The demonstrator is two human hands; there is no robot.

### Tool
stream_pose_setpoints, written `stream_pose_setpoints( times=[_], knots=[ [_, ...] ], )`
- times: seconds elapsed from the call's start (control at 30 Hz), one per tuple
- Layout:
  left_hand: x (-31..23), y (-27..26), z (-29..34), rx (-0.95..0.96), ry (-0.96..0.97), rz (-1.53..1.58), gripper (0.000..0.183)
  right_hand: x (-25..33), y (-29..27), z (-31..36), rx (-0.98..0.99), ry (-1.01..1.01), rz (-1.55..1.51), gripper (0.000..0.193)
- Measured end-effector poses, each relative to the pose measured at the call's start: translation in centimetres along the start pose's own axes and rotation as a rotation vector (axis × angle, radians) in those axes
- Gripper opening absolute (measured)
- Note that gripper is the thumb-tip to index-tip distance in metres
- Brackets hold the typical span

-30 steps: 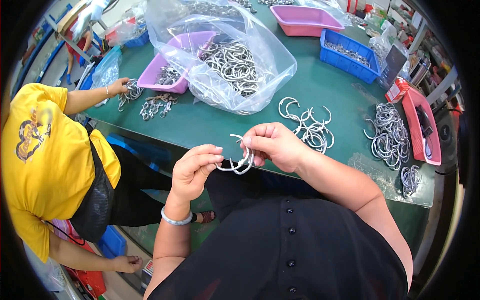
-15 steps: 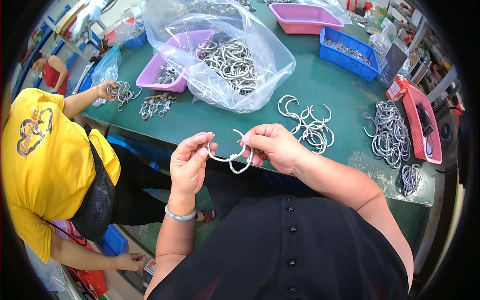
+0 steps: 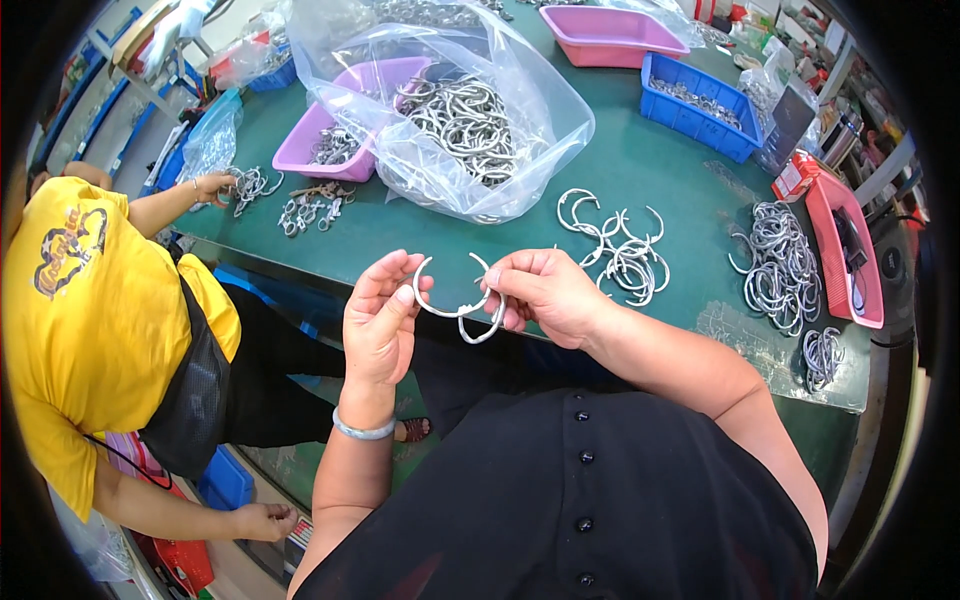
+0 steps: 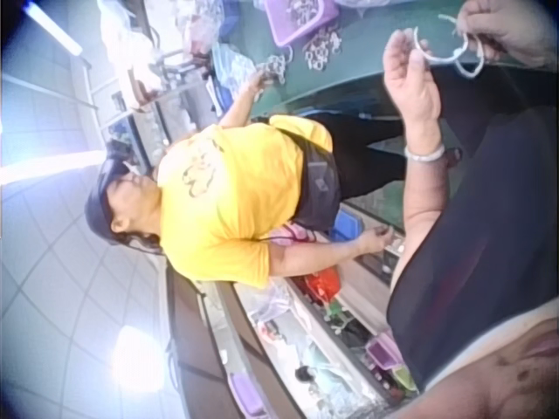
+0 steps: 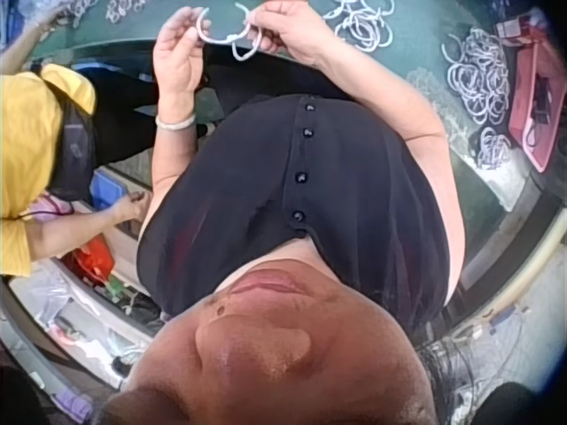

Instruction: The person picks up and joins two C-shaped metal components by fitting them together and sliding a small metal latch to lock them, then places the assembled piece on the table and repeats the process with other components.

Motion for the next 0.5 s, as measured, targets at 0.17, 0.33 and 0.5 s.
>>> stream_pose_setpoints(
  times=[0.17,0.33,0.5],
  knots=[
    [0.8,0.4,1.0,-0.018,-0.168,0.003,0.028,0.2,0.1,0.2,-0.045,-0.056,-0.060,0.013],
    [1.3,1.3,2.0,0.010,-0.293,-0.077,0.026,0.1,0.1,0.2,-0.078,-0.079,-0.080,0.014],
    [1.5,1.9,2.2,-0.044,-0.333,-0.059,0.023,-0.3,0.2,0.2,-0.073,-0.052,-0.092,0.014]
  ],
)
Point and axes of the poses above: each hand's wrist, its own z-axis away from the middle knuckle, its own y-axis out of the palm, x = y × z, the point moved 4 cm from there along -z, towards the middle knuckle, and after that the axes turned 12 degrees about y, right-handed, at the moved point
